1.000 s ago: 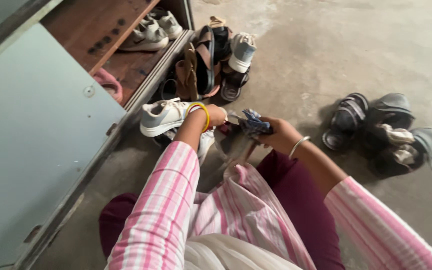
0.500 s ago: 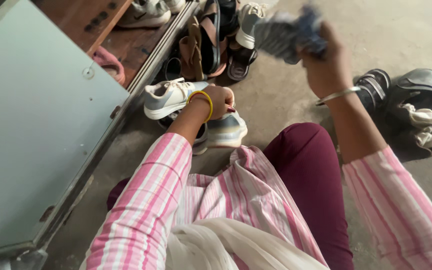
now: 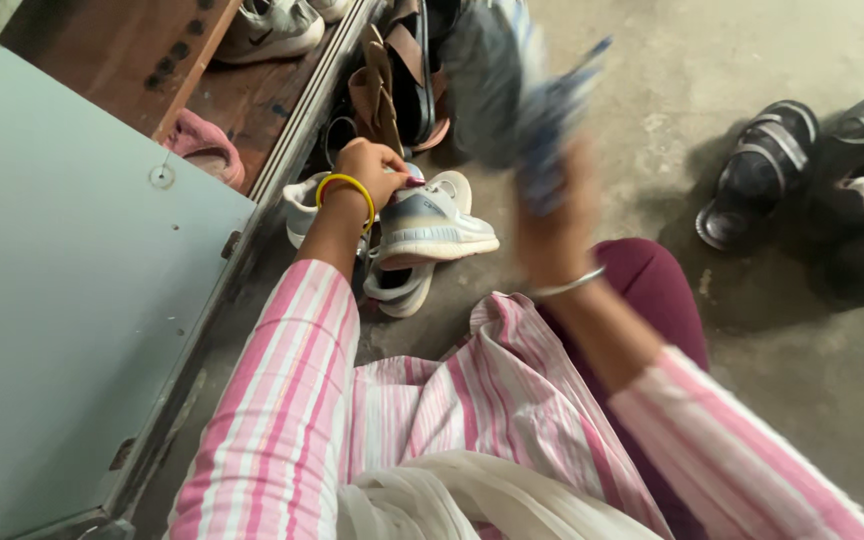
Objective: The person sits on the floor and wipes a pair of white sneakers with a cloth. They hold one shoe in their left hand and scrub the surface with the cloth in their right hand, then switch to the other shoe and continue wiping.
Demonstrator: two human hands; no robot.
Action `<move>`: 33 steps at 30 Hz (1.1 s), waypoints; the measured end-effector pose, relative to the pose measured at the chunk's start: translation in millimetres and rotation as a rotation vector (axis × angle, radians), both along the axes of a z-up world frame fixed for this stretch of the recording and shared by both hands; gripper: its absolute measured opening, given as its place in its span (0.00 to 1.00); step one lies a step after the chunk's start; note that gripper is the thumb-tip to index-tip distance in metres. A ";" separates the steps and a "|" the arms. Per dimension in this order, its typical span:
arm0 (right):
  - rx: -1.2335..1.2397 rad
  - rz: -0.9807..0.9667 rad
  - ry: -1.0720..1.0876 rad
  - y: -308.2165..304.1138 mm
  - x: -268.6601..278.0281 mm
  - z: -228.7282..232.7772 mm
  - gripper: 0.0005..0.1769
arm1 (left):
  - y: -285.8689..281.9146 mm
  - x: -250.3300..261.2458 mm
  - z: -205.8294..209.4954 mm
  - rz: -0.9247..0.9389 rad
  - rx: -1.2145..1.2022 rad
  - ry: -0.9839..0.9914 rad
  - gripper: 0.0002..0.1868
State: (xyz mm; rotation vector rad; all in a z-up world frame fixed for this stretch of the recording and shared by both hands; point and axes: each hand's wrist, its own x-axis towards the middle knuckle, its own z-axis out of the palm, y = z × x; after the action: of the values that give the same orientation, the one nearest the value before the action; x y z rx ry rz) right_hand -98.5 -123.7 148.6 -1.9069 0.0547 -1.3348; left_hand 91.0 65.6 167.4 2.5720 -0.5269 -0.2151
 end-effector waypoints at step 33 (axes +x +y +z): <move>-0.536 -0.134 1.117 -43.1 26.2 -150.4 0.13 | -14.9 -85.0 7.4 -0.057 -0.094 -0.125 0.13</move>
State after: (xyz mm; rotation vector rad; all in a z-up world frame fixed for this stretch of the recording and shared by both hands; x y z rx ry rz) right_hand -72.4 -166.8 -1.8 -2.9293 0.4148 -0.1918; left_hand 6.0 50.7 174.8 2.4925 -0.6412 -0.0482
